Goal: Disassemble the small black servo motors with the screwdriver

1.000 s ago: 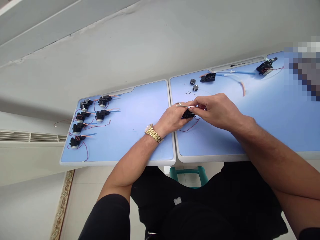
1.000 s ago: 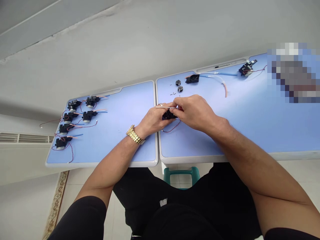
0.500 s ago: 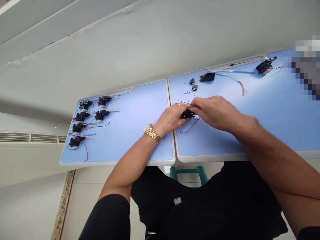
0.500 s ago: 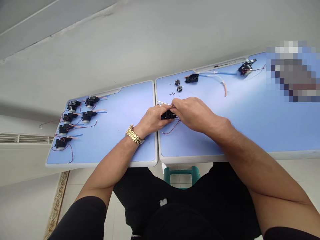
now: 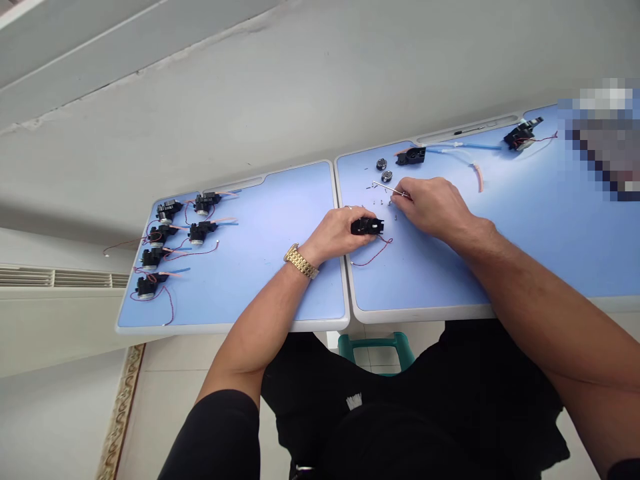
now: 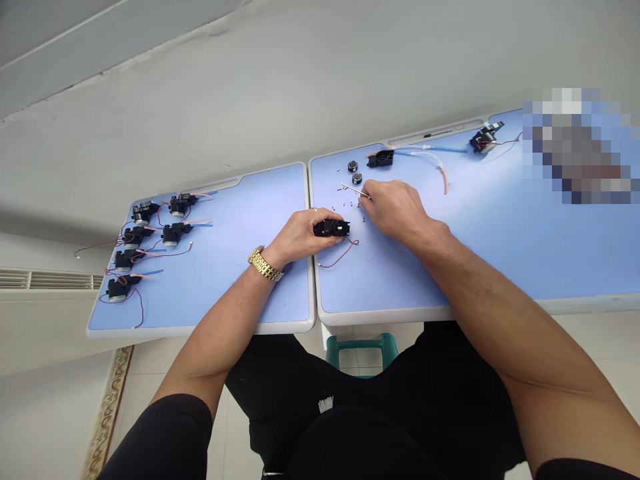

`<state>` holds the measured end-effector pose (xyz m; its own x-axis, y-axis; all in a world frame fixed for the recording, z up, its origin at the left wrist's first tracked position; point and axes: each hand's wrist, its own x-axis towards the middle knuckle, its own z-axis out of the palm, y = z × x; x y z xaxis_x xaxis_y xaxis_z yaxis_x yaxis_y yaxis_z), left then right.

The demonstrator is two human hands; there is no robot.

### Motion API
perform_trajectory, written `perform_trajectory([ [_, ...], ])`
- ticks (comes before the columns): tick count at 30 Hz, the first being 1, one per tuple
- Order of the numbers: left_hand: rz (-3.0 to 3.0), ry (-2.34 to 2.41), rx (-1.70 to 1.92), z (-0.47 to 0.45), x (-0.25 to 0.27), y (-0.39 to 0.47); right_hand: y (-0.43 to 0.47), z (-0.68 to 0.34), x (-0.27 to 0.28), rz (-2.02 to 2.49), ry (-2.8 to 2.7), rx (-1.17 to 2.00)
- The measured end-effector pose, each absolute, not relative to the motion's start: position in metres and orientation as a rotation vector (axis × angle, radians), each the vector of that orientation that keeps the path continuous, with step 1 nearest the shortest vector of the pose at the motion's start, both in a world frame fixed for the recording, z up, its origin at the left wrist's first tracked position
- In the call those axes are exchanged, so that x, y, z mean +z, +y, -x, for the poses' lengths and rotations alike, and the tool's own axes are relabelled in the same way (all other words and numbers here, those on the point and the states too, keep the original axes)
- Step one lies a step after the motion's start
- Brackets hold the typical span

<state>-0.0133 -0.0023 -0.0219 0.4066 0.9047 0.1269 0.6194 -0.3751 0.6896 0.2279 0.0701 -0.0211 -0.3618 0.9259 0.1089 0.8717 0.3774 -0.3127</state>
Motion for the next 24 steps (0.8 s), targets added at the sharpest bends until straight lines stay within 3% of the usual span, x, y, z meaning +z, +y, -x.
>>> perform_trajectory([
  [17, -1.743, 1.24, 0.946, 0.02, -0.032, 0.003, 0.028, -0.236, 0.036, 1.135, -2.025, 0.556],
  [24, -1.654, 1.274, 0.993, 0.019, -0.031, 0.004, 0.021, -0.238, 0.044, 1.164, -2.119, 0.456],
])
